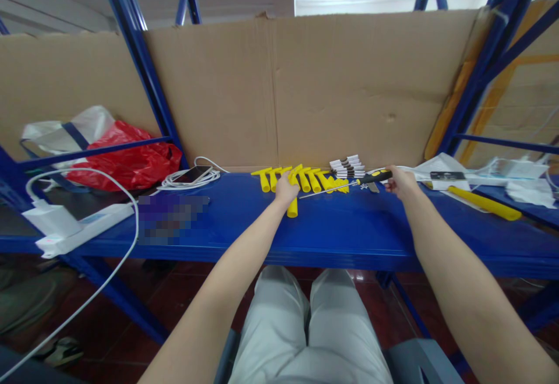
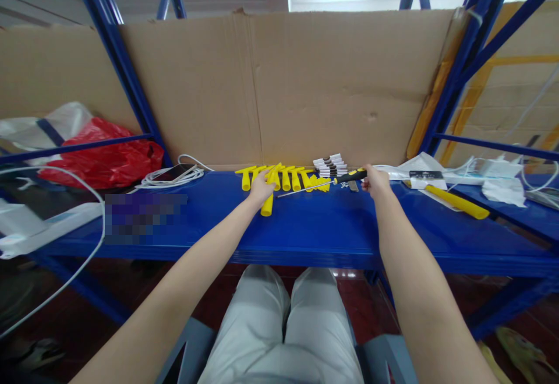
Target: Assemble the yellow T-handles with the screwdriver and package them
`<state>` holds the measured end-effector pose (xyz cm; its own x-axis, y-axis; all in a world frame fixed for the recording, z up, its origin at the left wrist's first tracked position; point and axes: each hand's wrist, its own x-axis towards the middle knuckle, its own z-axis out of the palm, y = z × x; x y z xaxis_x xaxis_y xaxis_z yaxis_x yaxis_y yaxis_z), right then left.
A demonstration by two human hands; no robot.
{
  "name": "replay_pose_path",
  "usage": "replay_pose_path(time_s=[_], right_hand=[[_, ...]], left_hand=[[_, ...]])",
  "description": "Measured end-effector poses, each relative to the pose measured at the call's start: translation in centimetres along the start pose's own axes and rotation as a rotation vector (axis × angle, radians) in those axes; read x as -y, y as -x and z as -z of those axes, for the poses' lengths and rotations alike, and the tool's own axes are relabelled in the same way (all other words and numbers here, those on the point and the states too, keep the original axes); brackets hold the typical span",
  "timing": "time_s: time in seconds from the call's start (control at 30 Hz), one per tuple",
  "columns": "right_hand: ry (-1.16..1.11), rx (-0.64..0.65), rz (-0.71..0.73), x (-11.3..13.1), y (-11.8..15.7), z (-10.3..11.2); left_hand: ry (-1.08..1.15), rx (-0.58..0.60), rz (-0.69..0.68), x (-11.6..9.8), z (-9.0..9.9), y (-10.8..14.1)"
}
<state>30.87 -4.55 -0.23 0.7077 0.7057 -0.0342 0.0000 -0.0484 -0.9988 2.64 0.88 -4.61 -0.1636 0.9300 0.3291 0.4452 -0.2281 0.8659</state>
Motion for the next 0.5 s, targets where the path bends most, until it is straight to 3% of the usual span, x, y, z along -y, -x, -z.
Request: replay_pose_path(time_s=[0.13,0.27,0.4,0.5], right_hand=[[0.373,0.012,0.009,-1.0,-0.7,0.1],[0.555,0.035,-0.010,-1.8,-1.5,0.1],[0.771,0.130,-0.014,-2.5,-2.3,0.1],[0.904,0.210,0.069,-3.2,-3.2,0.1]], left_hand=[[0.025,0.004,0.044,-0.2,-0.1,0.1],[0.026,0.030,0.068,-0.2,-0.2,0.2],[-0.021,0.038,0.070,0.2,-0.4,0.0],[-0.035,0.039,0.067,0.5,-0.5,-0.1]])
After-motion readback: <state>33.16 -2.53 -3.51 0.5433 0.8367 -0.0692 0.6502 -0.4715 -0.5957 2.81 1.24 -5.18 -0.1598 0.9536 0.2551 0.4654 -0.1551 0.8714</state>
